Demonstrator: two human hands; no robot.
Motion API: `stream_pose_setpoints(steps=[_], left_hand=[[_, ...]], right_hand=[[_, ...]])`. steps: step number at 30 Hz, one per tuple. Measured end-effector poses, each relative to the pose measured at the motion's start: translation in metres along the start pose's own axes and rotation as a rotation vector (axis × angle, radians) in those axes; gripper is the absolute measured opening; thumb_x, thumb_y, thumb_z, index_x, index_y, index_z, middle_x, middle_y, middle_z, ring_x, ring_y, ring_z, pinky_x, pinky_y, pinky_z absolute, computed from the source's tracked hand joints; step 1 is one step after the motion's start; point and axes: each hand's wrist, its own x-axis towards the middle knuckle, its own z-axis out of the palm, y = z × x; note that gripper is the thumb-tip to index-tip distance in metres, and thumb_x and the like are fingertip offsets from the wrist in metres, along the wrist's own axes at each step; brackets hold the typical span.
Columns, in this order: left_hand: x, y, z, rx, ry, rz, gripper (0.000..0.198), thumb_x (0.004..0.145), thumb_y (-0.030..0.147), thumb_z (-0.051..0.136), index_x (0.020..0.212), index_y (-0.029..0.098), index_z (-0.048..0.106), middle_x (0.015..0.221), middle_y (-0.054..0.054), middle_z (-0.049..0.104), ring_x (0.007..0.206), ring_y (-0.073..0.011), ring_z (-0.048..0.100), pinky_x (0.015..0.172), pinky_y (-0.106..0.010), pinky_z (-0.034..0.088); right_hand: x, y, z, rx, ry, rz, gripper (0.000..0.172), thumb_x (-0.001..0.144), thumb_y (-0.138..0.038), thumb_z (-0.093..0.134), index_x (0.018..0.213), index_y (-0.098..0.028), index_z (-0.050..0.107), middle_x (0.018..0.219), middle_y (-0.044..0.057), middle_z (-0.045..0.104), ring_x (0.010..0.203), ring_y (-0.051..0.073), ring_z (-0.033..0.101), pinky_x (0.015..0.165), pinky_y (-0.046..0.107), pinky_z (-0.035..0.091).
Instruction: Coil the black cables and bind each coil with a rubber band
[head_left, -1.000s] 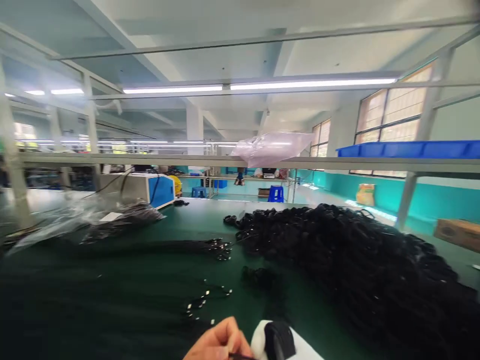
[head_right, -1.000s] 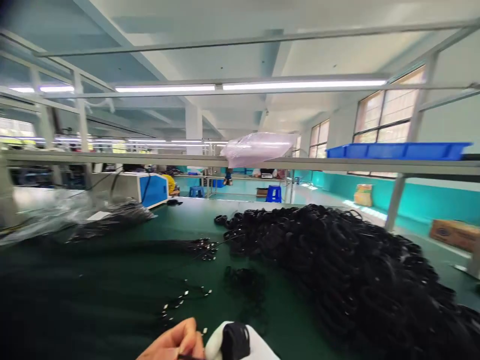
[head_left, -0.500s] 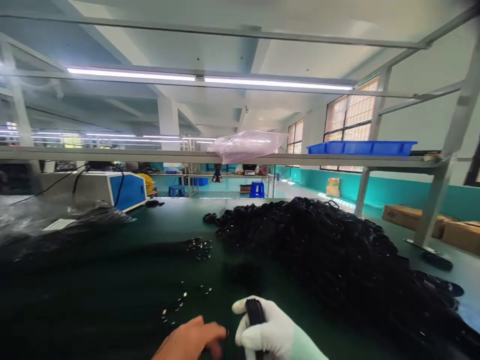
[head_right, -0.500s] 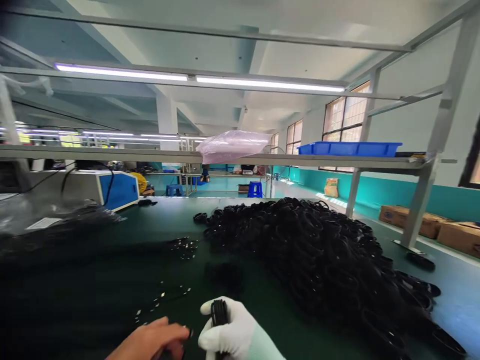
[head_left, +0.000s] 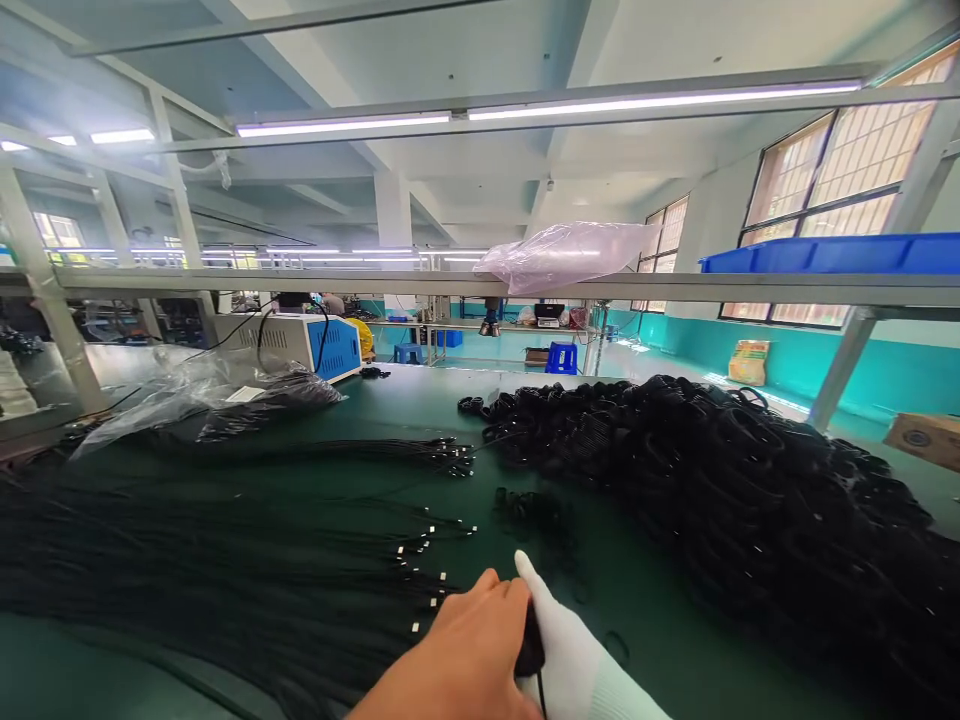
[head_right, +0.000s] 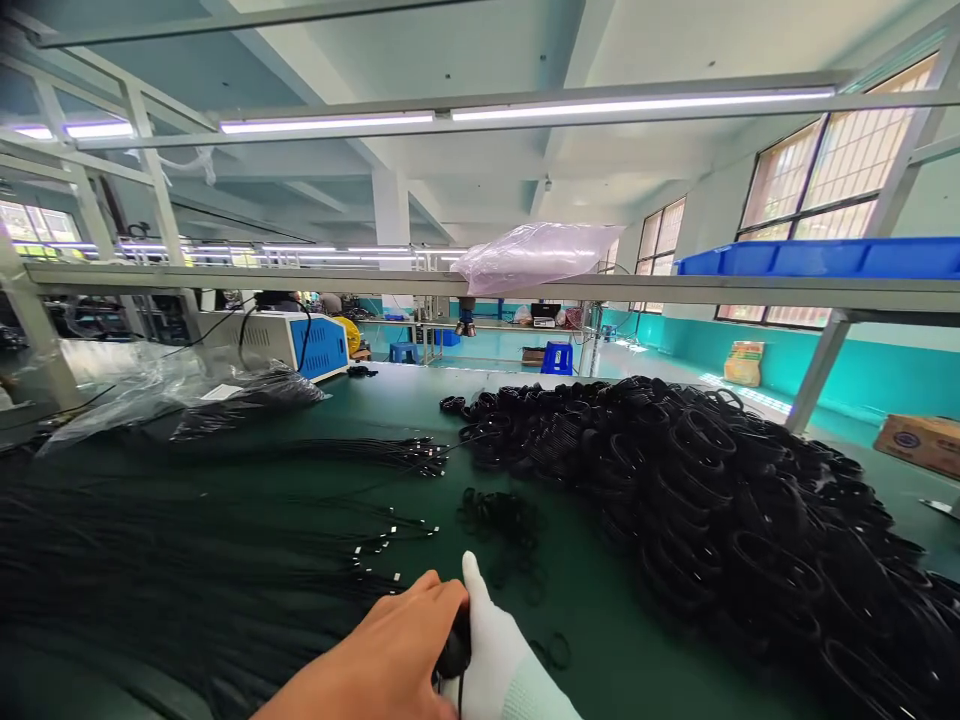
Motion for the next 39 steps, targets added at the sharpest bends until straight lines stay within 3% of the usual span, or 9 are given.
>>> stream_pose_setpoints(steps=[5, 8, 11, 14, 18, 22, 28, 33, 39], left_hand=[[0.006, -0.012, -0.015, -0.262, -0.263, -0.005, 0.013, 0.064, 0.028, 0.059, 0.07, 0.023, 0.069, 0.067, 0.001, 0.065, 0.062, -0.0204, 0.056, 0.055, -0.026, 0.041], [0.0, -0.017, -0.002, -0.254, -0.058, -0.071, 0.027, 0.072, 0.024, 0.044, 0.056, 0.024, 0.067, 0.055, 0.002, 0.063, 0.055, -0.0161, 0.054, 0.052, -0.023, 0.038], [-0.003, -0.02, 0.017, -0.355, -0.115, -0.131, 0.028, 0.071, 0.025, 0.046, 0.048, 0.021, 0.062, 0.047, 0.001, 0.059, 0.043, -0.0128, 0.048, 0.047, -0.023, 0.036], [-0.003, -0.019, 0.023, -0.851, -0.145, -0.187, 0.023, 0.07, 0.034, 0.054, 0.055, 0.017, 0.058, 0.048, -0.001, 0.058, 0.04, -0.0109, 0.046, 0.044, -0.023, 0.038], [-0.007, -0.015, 0.017, -1.366, 0.101, -0.049, 0.024, 0.068, 0.033, 0.066, 0.084, 0.016, 0.061, 0.074, -0.003, 0.065, 0.065, -0.0141, 0.059, 0.065, -0.027, 0.047], [-0.01, -0.014, 0.018, -0.925, 0.384, 0.07, 0.035, 0.07, 0.022, 0.057, 0.105, 0.021, 0.062, 0.092, -0.004, 0.062, 0.082, -0.018, 0.056, 0.079, -0.031, 0.045], [0.001, -0.017, 0.033, -0.193, 0.479, 0.285, 0.044, 0.07, 0.003, 0.039, 0.093, 0.021, 0.072, 0.081, -0.006, 0.059, 0.078, -0.02, 0.058, 0.07, -0.028, 0.045], [0.009, -0.02, 0.04, -0.143, 0.556, 0.254, 0.041, 0.073, 0.002, 0.038, 0.091, 0.018, 0.071, 0.079, -0.006, 0.06, 0.072, -0.0182, 0.06, 0.064, -0.026, 0.045], [0.008, -0.023, 0.038, -0.247, 0.592, 0.231, 0.04, 0.069, 0.001, 0.039, 0.085, 0.02, 0.071, 0.076, -0.003, 0.058, 0.066, -0.0149, 0.057, 0.059, -0.023, 0.043]], right_hand=[[-0.006, -0.014, 0.0, -0.156, 0.151, 0.04, 0.067, 0.05, -0.003, 0.061, 0.114, -0.022, 0.054, 0.09, 0.001, 0.065, 0.074, 0.016, 0.063, 0.064, 0.026, 0.05], [-0.012, -0.03, -0.005, -0.185, 0.079, 0.187, 0.046, 0.05, -0.003, 0.056, 0.093, -0.02, 0.058, 0.057, -0.007, 0.056, 0.038, 0.007, 0.045, 0.035, 0.017, 0.03], [-0.016, -0.035, -0.007, 0.091, -0.084, 0.082, 0.045, 0.043, -0.002, 0.067, 0.085, -0.019, 0.059, 0.088, 0.0, 0.065, 0.046, 0.005, 0.05, 0.037, 0.015, 0.032], [-0.014, -0.025, -0.002, 0.414, -0.229, -0.087, 0.05, 0.042, -0.02, 0.081, 0.085, -0.018, 0.057, 0.09, 0.006, 0.066, 0.058, 0.012, 0.061, 0.044, 0.017, 0.041], [-0.009, -0.009, 0.0, 0.461, -0.252, -0.062, 0.05, 0.053, -0.022, 0.076, 0.095, -0.019, 0.05, 0.056, 0.001, 0.064, 0.041, 0.01, 0.053, 0.037, 0.015, 0.037], [-0.008, -0.006, -0.007, 0.249, -0.123, 0.073, 0.047, 0.056, -0.02, 0.065, 0.102, -0.017, 0.052, 0.047, -0.001, 0.059, 0.035, 0.008, 0.043, 0.035, 0.016, 0.032], [-0.008, 0.004, -0.006, 0.174, -0.143, 0.091, 0.028, 0.059, -0.033, 0.073, 0.069, -0.014, 0.057, 0.051, -0.001, 0.054, 0.044, 0.009, 0.048, 0.04, 0.018, 0.032], [-0.004, 0.017, -0.004, 0.622, -0.057, 0.2, 0.029, 0.076, -0.044, 0.058, 0.074, -0.016, 0.056, 0.052, -0.001, 0.054, 0.043, 0.011, 0.054, 0.043, 0.02, 0.04], [0.0, 0.014, -0.006, 0.541, -0.274, 0.147, 0.033, 0.061, -0.021, 0.063, 0.091, -0.008, 0.06, 0.055, 0.007, 0.063, 0.046, 0.014, 0.058, 0.045, 0.02, 0.044]])
